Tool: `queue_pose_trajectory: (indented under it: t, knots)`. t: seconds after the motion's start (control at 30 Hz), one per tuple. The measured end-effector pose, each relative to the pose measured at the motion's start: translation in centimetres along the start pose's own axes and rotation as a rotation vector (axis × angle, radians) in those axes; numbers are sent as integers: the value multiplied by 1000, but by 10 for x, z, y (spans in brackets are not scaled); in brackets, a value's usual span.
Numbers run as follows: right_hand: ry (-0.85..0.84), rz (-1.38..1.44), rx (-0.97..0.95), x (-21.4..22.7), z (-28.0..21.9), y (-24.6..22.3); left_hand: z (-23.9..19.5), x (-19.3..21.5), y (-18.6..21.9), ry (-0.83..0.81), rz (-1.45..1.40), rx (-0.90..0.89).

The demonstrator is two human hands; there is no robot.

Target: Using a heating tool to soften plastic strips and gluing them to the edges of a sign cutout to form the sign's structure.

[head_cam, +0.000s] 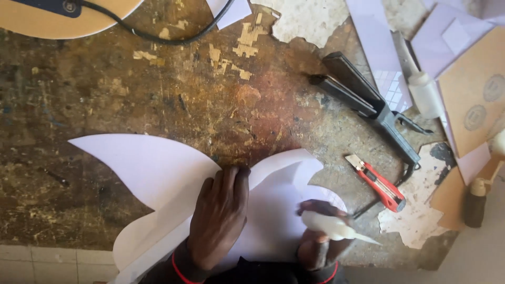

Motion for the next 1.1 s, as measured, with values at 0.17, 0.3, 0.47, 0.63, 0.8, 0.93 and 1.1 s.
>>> queue_pose_trajectory:
  t: [0.17, 0.3, 0.47, 0.63, 0.8, 0.93, 1.1]
  knots:
    - [-232, -423, -139, -34, -2, -45, -7, 0, 0, 58, -70, -24]
    - [-113, -668, 56, -26, 22, -53, -8, -5, -4, 135, -126, -55]
    - [64, -612, 178, -35, 30, -62, -10, -29, -7, 81, -128, -33]
    - [83, -629, 275, -71, 18, -46, -11, -39, -8, 128, -101, -31]
    - [124, -499, 332, -87, 13, -26, -10, -35, -9, 171, -102, -32]
    - [124, -469, 369, -86, 13, -26, -8, -30, -9, 145, -121, -36]
    - [104, -432, 390, -82, 15, -22, -10, -25, -8, 152, -129, -40]
Point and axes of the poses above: each hand's wrist, its own z-axis towards the middle knuckle, its own x-axis out of the back of the hand, y = z × x, the point moved 3 cm from there along z, towards the middle knuckle, and after that the axes turned 12 degrees about -x, right-handed, at the moved point
